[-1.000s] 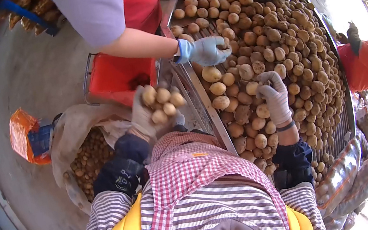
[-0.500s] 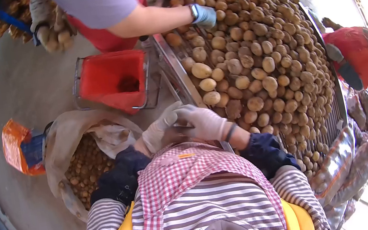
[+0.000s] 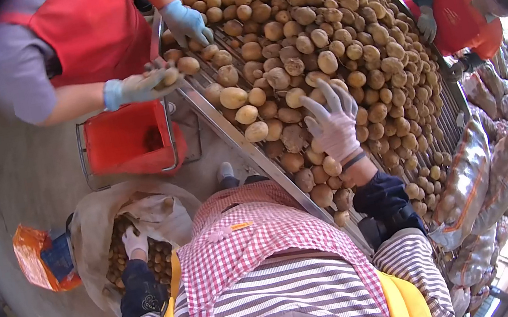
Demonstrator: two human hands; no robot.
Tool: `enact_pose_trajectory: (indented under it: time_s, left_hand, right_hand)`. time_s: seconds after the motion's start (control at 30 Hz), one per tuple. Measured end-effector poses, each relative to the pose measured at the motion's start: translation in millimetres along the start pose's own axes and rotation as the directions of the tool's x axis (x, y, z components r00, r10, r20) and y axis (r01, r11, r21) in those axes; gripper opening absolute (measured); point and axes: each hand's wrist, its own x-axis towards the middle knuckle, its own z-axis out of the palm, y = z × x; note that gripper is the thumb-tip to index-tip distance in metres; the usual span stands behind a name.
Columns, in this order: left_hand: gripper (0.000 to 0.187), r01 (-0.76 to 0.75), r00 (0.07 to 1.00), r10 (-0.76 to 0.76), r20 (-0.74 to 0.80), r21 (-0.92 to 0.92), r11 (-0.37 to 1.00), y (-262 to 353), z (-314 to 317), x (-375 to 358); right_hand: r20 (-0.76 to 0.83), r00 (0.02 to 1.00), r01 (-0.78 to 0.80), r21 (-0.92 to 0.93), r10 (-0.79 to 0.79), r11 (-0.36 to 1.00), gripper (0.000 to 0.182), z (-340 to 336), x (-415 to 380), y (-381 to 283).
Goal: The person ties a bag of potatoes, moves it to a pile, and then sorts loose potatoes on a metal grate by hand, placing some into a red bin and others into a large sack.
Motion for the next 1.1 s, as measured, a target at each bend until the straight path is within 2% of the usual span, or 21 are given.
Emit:
enact_pose_trajectory:
  time_s: [0.03, 0.1, 0.13, 0.17, 0.27, 0.33, 0.4, 0.47, 0.5, 0.53, 0.57, 0.6, 0.67, 0.77, 0.87, 0.9, 0.93, 1.0, 1.03, 1.07, 1.1]
  left_hand:
    - [0.058, -0.158, 0.986, 0.156, -0.055, -0.032, 0.987, 8.0, 8.5, 9.9]
    - [0.053, -0.443, 0.889, 0.421, -0.179, -0.11, 0.89, 78.7, 2.5, 8.2]
    - [0.051, -0.568, 0.814, 0.524, -0.252, -0.156, 0.808, 123.2, -7.5, -1.2]
    - [0.051, -0.657, 0.743, 0.592, -0.313, -0.17, 0.735, 164.7, -17.0, -12.9]
    - [0.054, -0.845, 0.53, 0.723, -0.443, -0.204, 0.494, 270.0, -40.0, -56.1]
    - [0.06, -0.917, 0.397, 0.803, -0.444, -0.16, 0.365, 320.8, -47.3, -83.3]
    - [0.075, -0.957, 0.285, 0.893, -0.348, -0.056, 0.284, 357.8, -46.4, -102.9]
    - [0.081, -0.947, 0.299, 0.917, -0.264, 0.038, 0.32, 384.2, -36.8, -115.3]
    - [0.087, -0.93, 0.318, 0.929, -0.189, 0.126, 0.344, 391.4, -32.3, -118.4]
    - [0.087, -0.931, 0.316, 0.932, -0.177, 0.131, 0.341, 395.1, -28.2, -116.0]
    - [0.091, -0.921, 0.318, 0.931, -0.181, 0.174, 0.349, 397.5, -23.4, -111.3]
    - [0.095, -0.91, 0.322, 0.929, -0.185, 0.212, 0.358, 398.8, -21.7, -110.5]
    - [0.096, -0.904, 0.352, 0.923, -0.158, 0.2, 0.379, 395.5, -21.2, -113.1]
    - [0.09, -0.925, 0.353, 0.913, -0.203, 0.071, 0.374, 389.6, -18.5, -124.7]
    - [0.093, -0.903, 0.346, 0.915, -0.207, 0.191, 0.384, 385.9, -6.0, -147.0]
    - [0.087, -0.935, 0.262, 0.938, -0.228, 0.18, 0.305, 388.9, -0.9, -153.0]
    - [0.087, -0.94, 0.248, 0.944, -0.218, 0.183, 0.289, 399.5, -1.8, -163.3]
    - [0.08, -0.99, 0.082, 0.994, -0.079, 0.11, 0.09, 427.9, -2.8, -193.1]
    - [0.068, -0.995, -0.044, 0.996, -0.072, 0.096, -0.037, 442.9, 4.3, -200.7]
    - [0.068, -0.994, -0.061, 0.997, -0.056, 0.091, -0.056, 457.2, 13.3, -208.5]
    - [0.064, -0.98, -0.168, 0.985, 0.046, 0.102, -0.172, 472.3, 22.5, -214.2]
  right_hand:
    - [0.004, 1.0, 0.026, -0.012, -0.026, 1.0, 0.054, 1.0, 4.5, 4.3]
    - [0.009, 0.999, 0.049, -0.016, -0.049, 0.999, 0.053, 9.8, 16.0, 11.4]
    - [0.108, 0.99, 0.099, -0.105, -0.088, 0.99, 0.051, 16.2, 25.2, 13.8]
    - [0.208, 0.971, 0.158, -0.186, -0.118, 0.97, 0.048, 21.1, 33.4, 18.1]
    - [0.278, 0.944, 0.236, -0.201, -0.175, 0.951, 0.045, 30.1, 52.9, 37.3]
    - [0.304, 0.93, 0.279, -0.223, -0.205, 0.934, 0.042, 39.3, 73.9, 45.3]
    - [0.183, 0.959, 0.254, -0.227, -0.215, 0.94, 0.039, 54.1, 101.8, 53.1]
    - [0.134, 0.984, 0.144, -0.182, -0.12, 0.973, 0.038, 56.0, 134.0, 51.2]
    - [0.004, 0.998, 0.07, -0.135, -0.07, 0.988, 0.039, 62.7, 145.0, 56.9]
    - [-0.125, 0.992, 0.001, -0.082, -0.011, 0.997, 0.04, 66.9, 154.1, 63.9]
    - [-0.171, 0.985, -0.046, -0.062, 0.035, 0.997, 0.039, 60.7, 159.4, 72.0]
    - [-0.34, 0.94, -0.047, -0.046, 0.029, 0.998, 0.039, 48.4, 155.3, 77.0]
    - [-0.451, 0.892, 0.046, 0.139, 0.022, 0.989, 0.039, 18.1, 123.3, 85.4]
    - [-0.403, 0.915, 0.105, 0.144, -0.039, 0.984, 0.04, -18.6, 37.3, 95.1]
    - [-0.238, 0.969, -0.027, 0.164, 0.066, 0.986, 0.047, -30.9, -61.8, 101.0]
    - [-0.146, 0.984, -0.074, 0.208, 0.106, 0.975, 0.05, -33.4, -88.5, 98.3]
    - [-0.05, 0.988, -0.128, 0.251, 0.145, 0.959, 0.053, -36.2, -112.4, 94.0]
    - [0.157, 0.985, -0.095, 0.105, 0.078, 0.99, 0.055, -39.8, -148.9, 71.7]
    - [0.202, 0.977, -0.093, 0.13, 0.065, 0.987, 0.053, -34.9, -161.7, 64.2]
    - [0.202, 0.975, -0.115, 0.125, 0.089, 0.985, 0.053, -32.9, -172.6, 69.5]
    - [0.12, 0.989, -0.107, 0.148, 0.089, 0.983, 0.05, -31.0, -180.5, 80.3]
